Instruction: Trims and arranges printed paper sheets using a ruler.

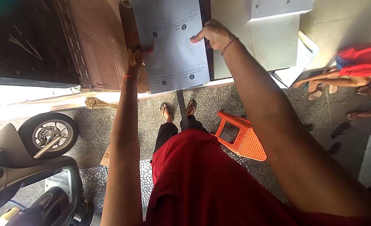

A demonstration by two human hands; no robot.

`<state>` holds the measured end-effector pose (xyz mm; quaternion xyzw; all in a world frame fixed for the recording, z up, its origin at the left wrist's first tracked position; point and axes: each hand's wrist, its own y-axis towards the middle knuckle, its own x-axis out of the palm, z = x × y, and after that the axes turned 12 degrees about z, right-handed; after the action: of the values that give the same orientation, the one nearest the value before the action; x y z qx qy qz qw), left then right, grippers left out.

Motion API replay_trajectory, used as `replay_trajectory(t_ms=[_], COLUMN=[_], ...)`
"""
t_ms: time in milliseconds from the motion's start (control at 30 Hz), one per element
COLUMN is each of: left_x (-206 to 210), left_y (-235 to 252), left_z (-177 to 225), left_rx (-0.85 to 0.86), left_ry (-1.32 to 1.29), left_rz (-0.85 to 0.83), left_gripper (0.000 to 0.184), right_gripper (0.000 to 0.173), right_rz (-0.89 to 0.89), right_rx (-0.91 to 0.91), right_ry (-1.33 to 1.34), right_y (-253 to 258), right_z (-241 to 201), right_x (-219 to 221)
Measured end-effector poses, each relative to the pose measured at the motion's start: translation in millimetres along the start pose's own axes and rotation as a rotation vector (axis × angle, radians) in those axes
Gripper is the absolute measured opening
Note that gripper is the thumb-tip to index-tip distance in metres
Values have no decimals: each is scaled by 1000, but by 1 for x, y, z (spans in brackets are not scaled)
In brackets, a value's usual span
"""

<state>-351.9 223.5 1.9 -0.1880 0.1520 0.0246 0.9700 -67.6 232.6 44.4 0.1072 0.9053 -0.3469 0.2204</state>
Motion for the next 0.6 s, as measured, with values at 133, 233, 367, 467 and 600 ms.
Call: replay_trajectory(t_ms=[133, 233, 367, 467, 600], left_x=[0, 0, -2, -3, -2], left_y=[2, 2, 2, 2, 2], left_z=[-1, 0, 1, 1, -2], left_rx=[-11, -7, -4, -14, -27], left_ry=[-13, -7, -9, -15, -13], left_rz=[-8, -9, -16, -16, -11], left_gripper=[24, 22, 21, 20, 21], right_gripper=[50, 51, 53, 54, 57], right_rz=[1, 4, 10, 11, 19], right_rx=[16, 19, 18, 18, 11], right_ry=[7, 6, -1, -7, -23], right_y=[1, 0, -1, -1, 2], right_z=[-1, -1, -2, 0, 3], right_x=[1, 1, 3, 4, 5])
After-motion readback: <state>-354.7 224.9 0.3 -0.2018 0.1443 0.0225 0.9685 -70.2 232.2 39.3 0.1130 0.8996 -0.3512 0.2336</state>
